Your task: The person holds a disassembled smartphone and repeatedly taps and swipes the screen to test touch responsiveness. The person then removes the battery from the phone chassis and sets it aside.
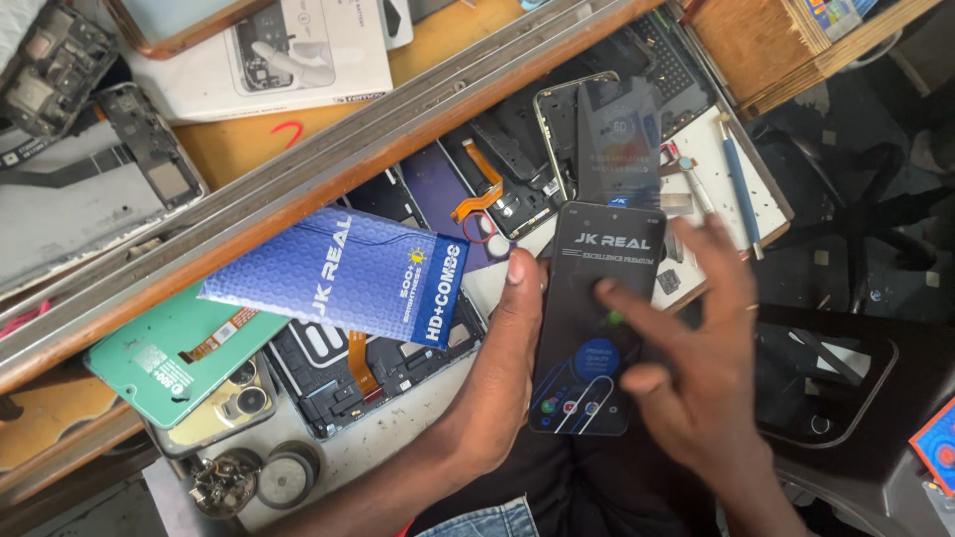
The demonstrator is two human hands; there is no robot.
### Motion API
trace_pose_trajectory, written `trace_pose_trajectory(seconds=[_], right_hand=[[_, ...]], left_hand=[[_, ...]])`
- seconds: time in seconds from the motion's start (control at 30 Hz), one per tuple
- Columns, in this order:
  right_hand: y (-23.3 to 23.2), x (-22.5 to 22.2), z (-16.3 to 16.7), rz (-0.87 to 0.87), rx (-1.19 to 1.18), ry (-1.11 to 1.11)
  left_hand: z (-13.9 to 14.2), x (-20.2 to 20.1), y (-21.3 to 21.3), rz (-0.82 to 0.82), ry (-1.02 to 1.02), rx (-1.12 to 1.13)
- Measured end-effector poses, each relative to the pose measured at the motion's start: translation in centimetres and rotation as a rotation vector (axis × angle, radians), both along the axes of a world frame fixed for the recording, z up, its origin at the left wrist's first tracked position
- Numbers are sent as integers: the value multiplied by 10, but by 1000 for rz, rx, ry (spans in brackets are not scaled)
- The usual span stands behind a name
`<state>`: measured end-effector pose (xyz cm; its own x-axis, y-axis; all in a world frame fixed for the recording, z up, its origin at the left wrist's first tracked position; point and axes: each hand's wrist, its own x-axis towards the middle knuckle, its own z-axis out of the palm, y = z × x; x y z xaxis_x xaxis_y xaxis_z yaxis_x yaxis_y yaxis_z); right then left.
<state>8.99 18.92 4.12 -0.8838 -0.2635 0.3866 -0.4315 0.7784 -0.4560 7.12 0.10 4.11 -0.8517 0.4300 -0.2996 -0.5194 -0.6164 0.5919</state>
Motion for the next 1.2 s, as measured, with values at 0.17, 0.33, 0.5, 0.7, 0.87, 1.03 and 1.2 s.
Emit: trace_pose_trajectory(seconds=[0.17, 0.33, 0.5, 0.7, 0.87, 1.03, 1.2], right_hand=[[-1, -6, 2, -41, -24, -1], [-6, -22, 6, -65, -50, 24], [-14, -17, 9, 65, -7, -16], [-9, -23, 8, -47, -37, -9], [-10, -30, 8, 43, -37, -20], [-10, -31, 10, 7, -84, -28], [-10, -34, 10, 0, -39, -11]], left_hand=[[-3, -2, -2, -37, -4, -53], [8, 0, -5, -14, -8, -150], [20, -5, -4, 117, 50, -236], [23, -6, -8, -24, 66, -136], [21, -3, -8, -24, 168, -276], [17, -4, -9, -56, 242, -245], [13, -4, -6, -107, 125, -366]])
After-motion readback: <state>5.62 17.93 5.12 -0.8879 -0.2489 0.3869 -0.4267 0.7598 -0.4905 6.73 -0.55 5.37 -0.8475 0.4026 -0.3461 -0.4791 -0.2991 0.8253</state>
